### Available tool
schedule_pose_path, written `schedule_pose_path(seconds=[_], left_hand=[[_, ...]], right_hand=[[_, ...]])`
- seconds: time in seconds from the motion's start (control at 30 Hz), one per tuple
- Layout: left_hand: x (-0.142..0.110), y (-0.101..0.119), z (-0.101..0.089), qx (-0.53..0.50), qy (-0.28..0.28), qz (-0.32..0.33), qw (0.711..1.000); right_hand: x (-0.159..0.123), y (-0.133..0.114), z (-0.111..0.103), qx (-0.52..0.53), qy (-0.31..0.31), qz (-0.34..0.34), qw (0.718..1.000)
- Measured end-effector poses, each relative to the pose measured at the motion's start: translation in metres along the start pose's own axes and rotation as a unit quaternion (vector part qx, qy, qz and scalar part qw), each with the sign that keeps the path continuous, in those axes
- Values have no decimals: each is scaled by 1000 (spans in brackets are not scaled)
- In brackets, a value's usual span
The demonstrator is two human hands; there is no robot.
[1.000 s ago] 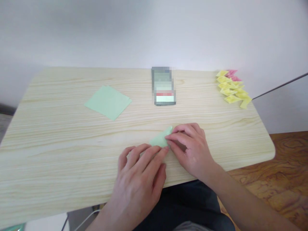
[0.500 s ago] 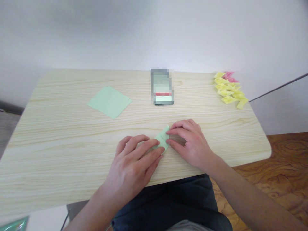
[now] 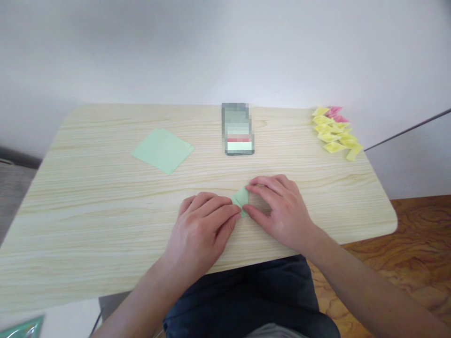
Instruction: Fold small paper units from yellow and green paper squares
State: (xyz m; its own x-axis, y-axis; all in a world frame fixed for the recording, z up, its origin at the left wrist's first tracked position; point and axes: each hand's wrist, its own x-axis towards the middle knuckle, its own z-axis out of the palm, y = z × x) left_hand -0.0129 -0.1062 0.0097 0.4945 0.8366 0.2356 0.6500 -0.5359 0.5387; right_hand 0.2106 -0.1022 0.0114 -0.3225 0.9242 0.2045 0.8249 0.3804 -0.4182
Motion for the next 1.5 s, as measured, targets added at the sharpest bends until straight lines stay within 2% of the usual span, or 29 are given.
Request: schedule_pose_path(seconds=[0.63,0.9,1.17,1.5], left_hand=[[7,5,9,23,33,-50,998],[13,6,8,30,32,-56,997],[13,5,16,36,48,-45,997],[10,5,21,37,84,-18,996]], right_hand=[[-5,6,7,-7,37,-18,999],[-9,3,9,34,53,-30,998],[-9,-2,5,36,41,-14,998],[-13,-8,11,26,64,15,997]])
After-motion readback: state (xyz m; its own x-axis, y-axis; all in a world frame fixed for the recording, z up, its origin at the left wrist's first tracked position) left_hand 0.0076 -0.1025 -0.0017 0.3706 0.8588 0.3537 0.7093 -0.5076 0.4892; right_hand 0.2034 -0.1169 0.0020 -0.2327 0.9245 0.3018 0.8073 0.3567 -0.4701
